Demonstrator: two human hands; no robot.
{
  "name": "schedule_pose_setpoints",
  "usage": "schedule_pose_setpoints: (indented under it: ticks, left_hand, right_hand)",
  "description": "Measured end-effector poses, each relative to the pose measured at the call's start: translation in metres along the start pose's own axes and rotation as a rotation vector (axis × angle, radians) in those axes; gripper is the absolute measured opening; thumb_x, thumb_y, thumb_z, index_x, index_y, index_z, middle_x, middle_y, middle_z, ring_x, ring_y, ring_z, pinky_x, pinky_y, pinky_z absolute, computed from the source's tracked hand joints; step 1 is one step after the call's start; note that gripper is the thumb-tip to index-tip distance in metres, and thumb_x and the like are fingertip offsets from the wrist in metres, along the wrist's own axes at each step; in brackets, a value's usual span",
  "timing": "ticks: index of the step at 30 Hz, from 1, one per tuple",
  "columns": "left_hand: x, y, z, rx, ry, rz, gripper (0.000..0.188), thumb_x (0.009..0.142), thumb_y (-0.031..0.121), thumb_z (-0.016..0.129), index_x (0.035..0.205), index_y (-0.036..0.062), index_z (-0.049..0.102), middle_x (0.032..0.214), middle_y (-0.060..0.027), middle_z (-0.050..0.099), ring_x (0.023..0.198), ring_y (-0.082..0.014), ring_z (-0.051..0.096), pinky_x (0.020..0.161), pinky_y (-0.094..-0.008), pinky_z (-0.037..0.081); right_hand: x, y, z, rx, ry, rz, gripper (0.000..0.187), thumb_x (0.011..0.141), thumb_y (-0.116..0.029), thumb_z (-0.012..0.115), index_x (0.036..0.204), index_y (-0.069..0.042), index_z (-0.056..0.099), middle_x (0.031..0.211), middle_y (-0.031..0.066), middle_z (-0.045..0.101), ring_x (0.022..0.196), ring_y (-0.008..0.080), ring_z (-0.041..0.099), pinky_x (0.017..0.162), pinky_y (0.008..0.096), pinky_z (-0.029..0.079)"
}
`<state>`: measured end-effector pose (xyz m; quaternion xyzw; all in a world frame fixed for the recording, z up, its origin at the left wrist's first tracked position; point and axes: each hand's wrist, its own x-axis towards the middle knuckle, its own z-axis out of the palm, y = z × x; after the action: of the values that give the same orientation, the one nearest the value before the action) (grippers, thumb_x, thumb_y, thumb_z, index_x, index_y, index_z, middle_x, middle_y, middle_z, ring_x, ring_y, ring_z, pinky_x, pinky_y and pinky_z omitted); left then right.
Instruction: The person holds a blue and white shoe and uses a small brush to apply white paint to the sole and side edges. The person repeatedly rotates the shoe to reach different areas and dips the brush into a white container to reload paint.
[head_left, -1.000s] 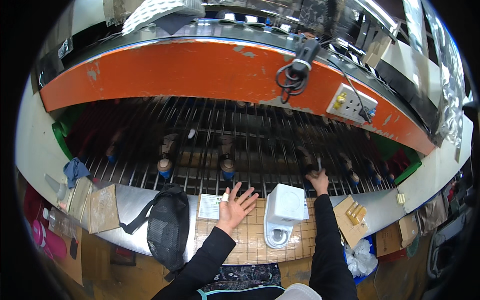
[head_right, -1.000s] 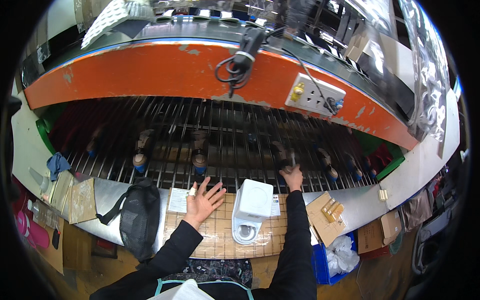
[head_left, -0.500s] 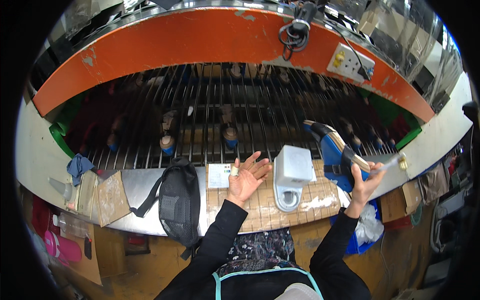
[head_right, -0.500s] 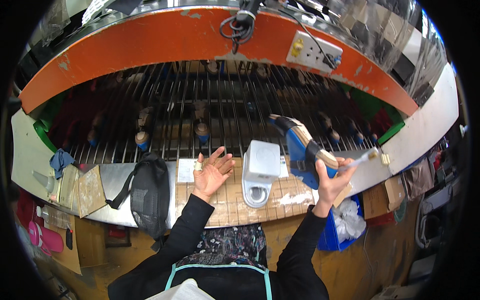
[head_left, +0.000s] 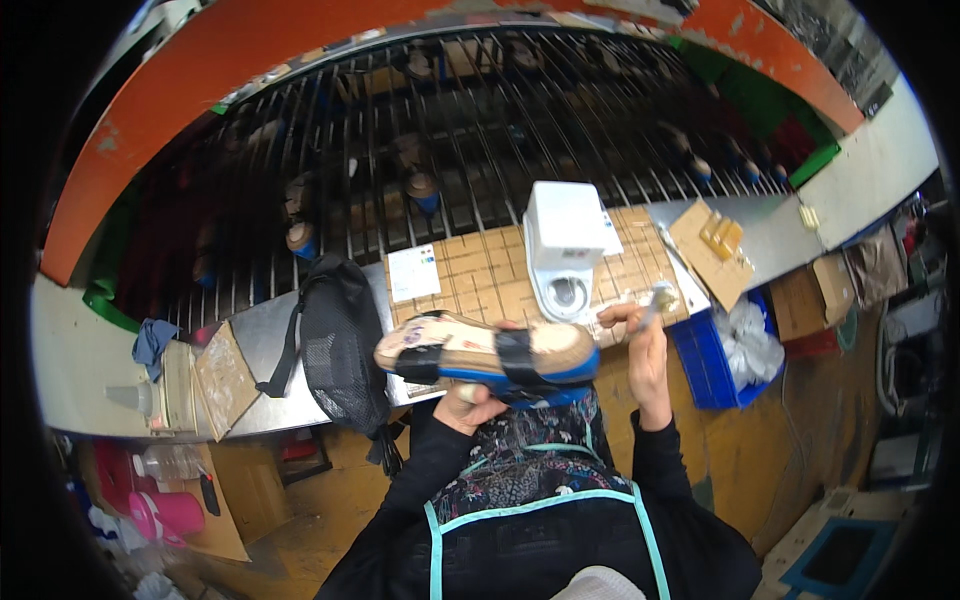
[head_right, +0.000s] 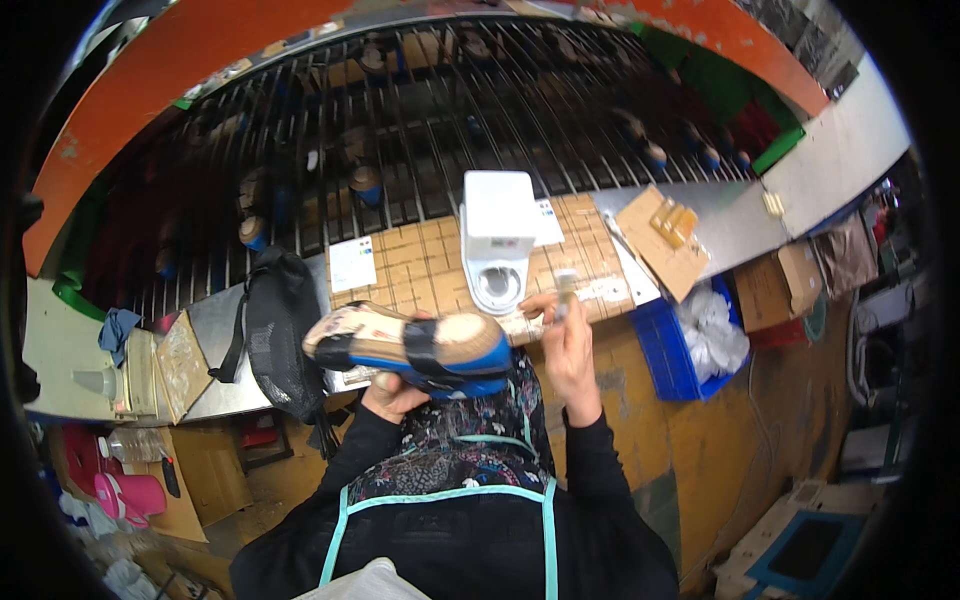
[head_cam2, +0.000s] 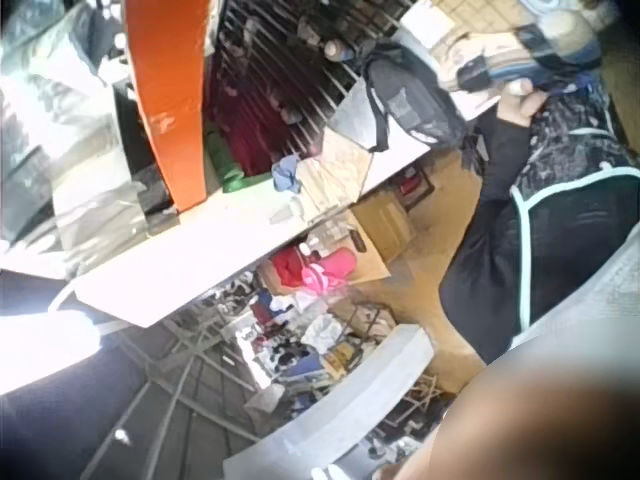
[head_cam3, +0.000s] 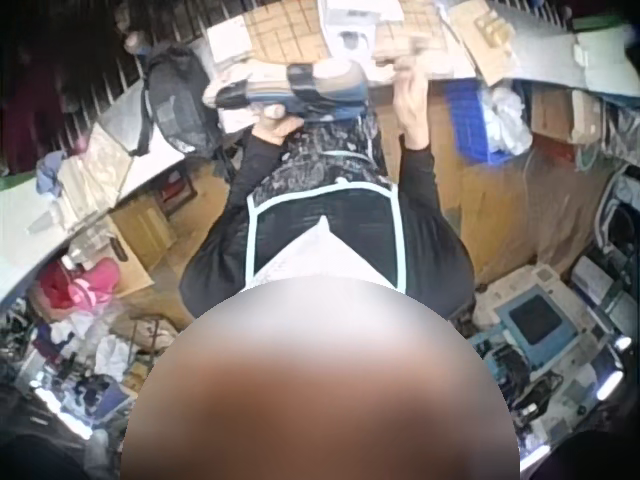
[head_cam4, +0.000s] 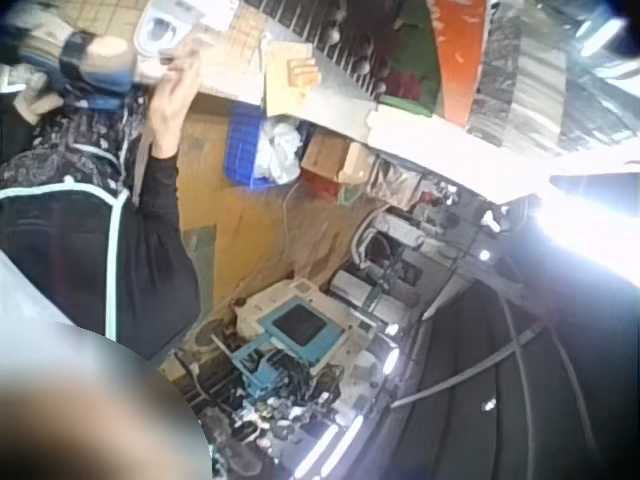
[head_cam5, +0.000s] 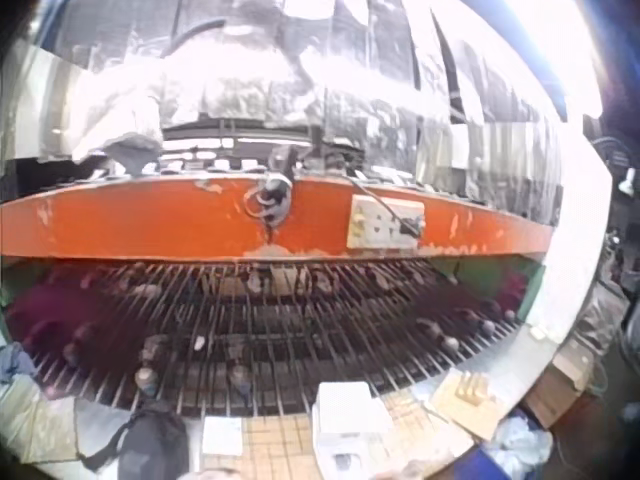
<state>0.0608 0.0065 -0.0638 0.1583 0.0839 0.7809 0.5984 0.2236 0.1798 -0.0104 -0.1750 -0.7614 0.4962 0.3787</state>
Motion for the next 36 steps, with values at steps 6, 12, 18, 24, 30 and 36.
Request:
schedule_pose_setpoints:
  ticks: [6,12,18,24,30,36]
  left_hand:
    - [-0.013,0.050,0.023,0.443,0.160,0.498,0.114,0.049,0.027,0.097,0.143,0.0104,0.034,0.141,-0.0139,0.044,0.131,-0.0335,0.043,0.110,-0.0515,0.038]
    - [-0.015,0.072,0.049,1.187,0.522,1.132,0.110,0.053,0.049,0.092,0.134,-0.0037,0.039,0.118,-0.0149,0.060,0.111,-0.0240,0.062,0.097,-0.0322,0.050]
    - [-0.028,0.079,0.054,1.572,0.624,1.072,0.106,0.057,0.037,0.092,0.139,0.0011,0.036,0.126,-0.0097,0.054,0.117,-0.0225,0.055,0.103,-0.0365,0.045]
    - [-0.032,0.094,0.068,1.901,0.358,0.856,0.093,0.065,0.021,0.087,0.138,-0.0005,0.035,0.125,-0.0124,0.055,0.112,-0.0241,0.058,0.100,-0.0355,0.047]
    - [-0.026,0.098,0.066,0.427,0.347,0.278,0.062,0.096,0.036,0.050,0.146,0.0075,0.027,0.126,-0.0252,0.055,0.101,-0.0386,0.064,0.095,-0.0514,0.051]
    - [0.027,0.031,-0.019,1.272,0.388,1.013,0.046,0.097,0.029,0.053,0.138,0.0108,0.042,0.144,-0.0294,0.036,0.116,-0.0434,0.056,0.094,-0.0505,0.052]
  right_hand:
    - [-0.005,0.032,-0.019,-0.898,0.002,0.046,0.009,0.089,-0.020,0.065,0.094,-0.013,0.066,0.079,0.0021,0.056,0.073,0.0211,0.055,0.072,0.0352,0.027]
    - [0.017,0.057,-0.010,-1.014,0.092,-0.217,0.009,0.081,-0.022,0.072,0.081,-0.016,0.066,0.077,0.0020,0.053,0.072,0.0205,0.054,0.073,0.0388,0.028]
    - [0.031,0.058,-0.007,-1.126,0.019,-0.331,0.009,0.080,-0.022,0.073,0.079,-0.016,0.067,0.077,0.0019,0.055,0.072,0.0204,0.055,0.076,0.0412,0.029]
    - [0.034,0.055,-0.021,-0.915,-0.069,-0.011,0.014,0.086,-0.024,0.069,0.080,-0.012,0.069,0.071,0.0052,0.060,0.066,0.0248,0.057,0.081,0.0440,0.030]
    - [0.028,0.078,-0.040,-0.393,-0.169,0.517,0.024,0.093,-0.027,0.064,0.081,-0.005,0.068,0.063,0.0040,0.061,0.055,0.0103,0.051,0.059,0.0273,0.038]
    - [0.015,0.076,-0.028,0.207,-0.088,0.606,0.018,0.089,-0.020,0.070,0.084,-0.003,0.067,0.071,0.0007,0.064,0.063,0.0056,0.054,0.058,0.0244,0.039]
